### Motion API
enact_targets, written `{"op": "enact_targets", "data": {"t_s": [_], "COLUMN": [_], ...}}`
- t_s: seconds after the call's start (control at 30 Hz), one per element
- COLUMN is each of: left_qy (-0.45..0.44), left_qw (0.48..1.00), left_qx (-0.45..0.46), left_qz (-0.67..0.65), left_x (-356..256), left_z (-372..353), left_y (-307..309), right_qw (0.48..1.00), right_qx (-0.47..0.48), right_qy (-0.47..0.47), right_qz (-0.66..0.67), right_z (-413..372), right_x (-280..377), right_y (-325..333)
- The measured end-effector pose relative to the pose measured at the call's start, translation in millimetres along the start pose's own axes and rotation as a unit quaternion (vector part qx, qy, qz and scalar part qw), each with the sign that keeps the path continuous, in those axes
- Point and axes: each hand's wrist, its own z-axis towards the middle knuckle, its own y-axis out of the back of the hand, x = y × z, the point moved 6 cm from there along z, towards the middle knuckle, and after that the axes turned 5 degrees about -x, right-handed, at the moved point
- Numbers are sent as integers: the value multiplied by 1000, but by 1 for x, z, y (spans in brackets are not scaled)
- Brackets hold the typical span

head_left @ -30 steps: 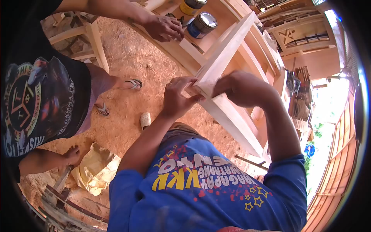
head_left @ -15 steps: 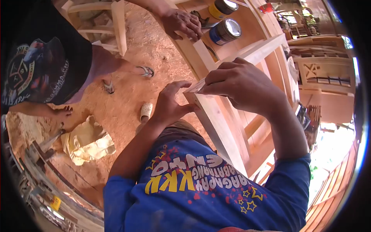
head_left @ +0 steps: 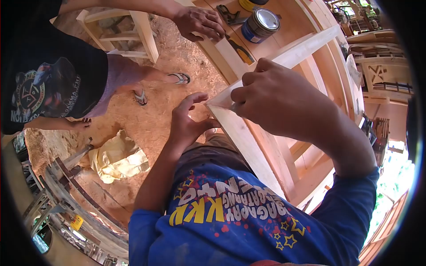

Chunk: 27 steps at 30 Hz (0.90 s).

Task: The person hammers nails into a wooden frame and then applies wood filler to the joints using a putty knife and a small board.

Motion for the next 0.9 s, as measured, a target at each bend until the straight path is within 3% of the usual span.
{"op": "enact_targets", "data": {"t_s": [0.13,0.23,0.27,0.37,0.4,0.5,0.63,0.8,0.9], "left_qy": [-2,-9,-17,-52,-68,-107,-134,-134,-83], "left_qw": [1000,1000,1000,998,997,992,987,988,994], "left_qx": [1,10,14,18,16,11,24,40,54], "left_qz": [4,-1,-11,-35,-40,-60,-84,-73,-46], "left_x": [2,6,5,1,0,-7,1,37,58], "left_z": [0,2,1,5,6,5,9,9,7], "left_y": [1,0,0,2,2,5,9,26,41], "right_qw": [999,987,985,980,972,945,893,893,903], "right_qx": [37,-103,-57,-47,58,-35,-110,-86,-91], "right_qy": [-12,-57,-95,-142,-173,-203,-321,-392,-402], "right_qz": [-8,109,130,132,150,254,296,204,119], "right_z": [-14,-18,-15,-27,-29,-34,-20,-7,-4], "right_x": [0,-11,-12,-3,0,11,24,39,54], "right_y": [9,24,21,-17,-12,-3,8,-12,-14]}}
